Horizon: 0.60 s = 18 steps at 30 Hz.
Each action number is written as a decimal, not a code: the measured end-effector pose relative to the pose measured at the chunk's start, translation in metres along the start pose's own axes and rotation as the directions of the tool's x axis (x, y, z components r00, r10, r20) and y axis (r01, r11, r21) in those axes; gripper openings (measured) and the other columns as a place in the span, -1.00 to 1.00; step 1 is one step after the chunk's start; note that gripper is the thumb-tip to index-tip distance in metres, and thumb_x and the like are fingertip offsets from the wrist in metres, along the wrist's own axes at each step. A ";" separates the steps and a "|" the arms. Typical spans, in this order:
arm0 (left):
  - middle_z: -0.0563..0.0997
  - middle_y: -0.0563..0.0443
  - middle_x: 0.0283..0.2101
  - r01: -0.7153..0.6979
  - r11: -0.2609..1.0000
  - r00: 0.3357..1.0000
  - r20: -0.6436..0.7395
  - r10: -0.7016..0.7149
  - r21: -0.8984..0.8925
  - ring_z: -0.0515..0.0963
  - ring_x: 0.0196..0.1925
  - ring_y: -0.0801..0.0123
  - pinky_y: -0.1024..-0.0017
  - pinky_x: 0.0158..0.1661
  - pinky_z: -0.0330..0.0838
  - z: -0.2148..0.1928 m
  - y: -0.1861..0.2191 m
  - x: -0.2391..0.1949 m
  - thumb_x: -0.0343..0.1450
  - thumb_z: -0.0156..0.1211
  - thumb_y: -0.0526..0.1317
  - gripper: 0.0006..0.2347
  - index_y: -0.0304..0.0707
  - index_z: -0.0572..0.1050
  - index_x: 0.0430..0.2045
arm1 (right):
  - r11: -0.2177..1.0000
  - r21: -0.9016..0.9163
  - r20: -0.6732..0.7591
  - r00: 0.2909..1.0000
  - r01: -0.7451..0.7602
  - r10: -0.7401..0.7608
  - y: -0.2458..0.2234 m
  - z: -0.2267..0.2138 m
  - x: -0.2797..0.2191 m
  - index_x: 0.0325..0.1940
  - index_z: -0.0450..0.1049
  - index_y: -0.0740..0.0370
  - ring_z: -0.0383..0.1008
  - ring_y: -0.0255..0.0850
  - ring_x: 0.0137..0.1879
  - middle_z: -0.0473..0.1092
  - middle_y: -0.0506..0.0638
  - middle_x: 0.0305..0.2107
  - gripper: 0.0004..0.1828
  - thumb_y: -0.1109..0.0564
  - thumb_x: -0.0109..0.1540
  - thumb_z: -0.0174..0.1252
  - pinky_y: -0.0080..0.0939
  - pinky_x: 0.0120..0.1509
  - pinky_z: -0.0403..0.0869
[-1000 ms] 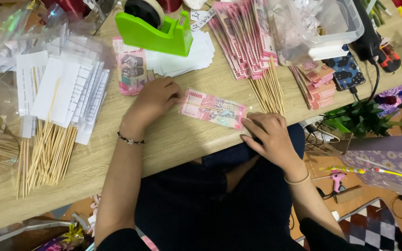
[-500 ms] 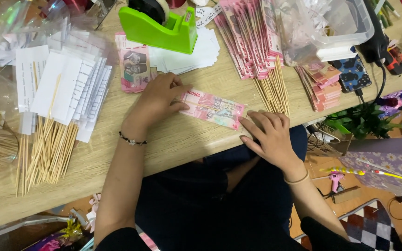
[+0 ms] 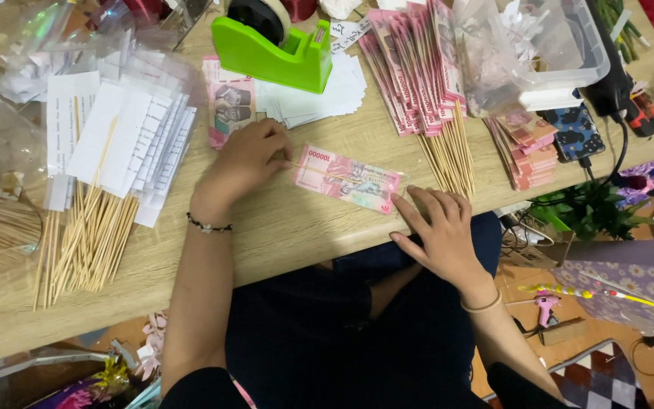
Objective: The person assembles decorative skewers by placing a printed banknote onto a white paper backing, inserting a wooden skewer, and securing it with tape. They repeat this process for multiple units, stacking completed items on the table.
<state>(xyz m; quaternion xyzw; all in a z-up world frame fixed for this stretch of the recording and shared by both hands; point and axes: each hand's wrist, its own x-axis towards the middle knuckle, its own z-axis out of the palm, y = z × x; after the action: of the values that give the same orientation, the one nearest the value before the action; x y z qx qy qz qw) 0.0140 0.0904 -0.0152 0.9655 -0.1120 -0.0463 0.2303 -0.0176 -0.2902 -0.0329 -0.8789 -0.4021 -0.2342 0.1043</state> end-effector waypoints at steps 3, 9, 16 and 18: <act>0.55 -0.02 -0.06 -0.013 0.996 1.000 0.002 0.013 0.089 0.53 0.06 0.07 0.11 0.03 0.35 0.019 -0.010 0.010 0.48 0.22 -0.13 -0.88 -0.11 0.60 -0.26 | 0.996 0.072 -0.003 0.999 -0.045 0.045 0.000 0.004 -0.005 0.34 0.46 -0.18 0.17 -0.06 0.30 0.32 -0.03 0.15 -0.40 -0.31 0.25 0.20 0.07 0.45 0.10; 0.58 -0.11 -0.19 -0.020 0.997 0.999 -0.029 0.018 -0.080 0.58 -0.02 -0.01 0.11 -0.03 0.33 -0.017 0.028 -0.007 0.55 0.07 -0.16 -0.84 -0.20 0.56 -0.25 | 0.837 0.508 -0.148 0.937 -0.203 0.317 0.004 0.006 -0.003 -0.07 0.66 0.08 0.41 0.00 0.15 0.48 -0.01 -0.05 -0.84 0.15 0.26 0.33 0.00 0.31 0.34; 0.57 -0.07 -0.26 -0.119 0.975 0.990 -0.101 0.101 -0.190 0.59 -0.09 0.05 0.20 -0.05 0.32 -0.015 0.033 -0.009 0.57 0.03 -0.07 -0.80 -0.17 0.53 -0.23 | 0.451 0.821 -0.010 0.781 -0.350 0.625 0.011 -0.008 0.018 -0.04 0.57 0.40 0.53 -0.09 -0.03 0.45 0.17 -0.18 -0.84 0.34 0.29 0.29 -0.14 0.12 0.51; 0.59 -0.04 -0.28 -0.095 0.974 0.994 -0.079 0.081 -0.207 0.61 -0.09 0.09 0.23 -0.06 0.34 -0.017 0.037 -0.011 0.57 0.04 -0.09 -0.81 -0.16 0.54 -0.24 | 0.145 0.867 0.251 0.667 -0.478 0.702 0.017 -0.002 0.017 0.05 0.54 0.37 0.56 -0.27 -0.29 0.54 0.13 -0.25 -0.78 0.30 0.31 0.25 -0.28 -0.18 0.59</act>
<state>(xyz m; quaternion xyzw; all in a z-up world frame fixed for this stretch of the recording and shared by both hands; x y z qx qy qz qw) -0.0015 0.0684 0.0171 0.9309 -0.1410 -0.0137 0.3368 0.0048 -0.2908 -0.0227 -0.7370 -0.0661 -0.0186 0.6724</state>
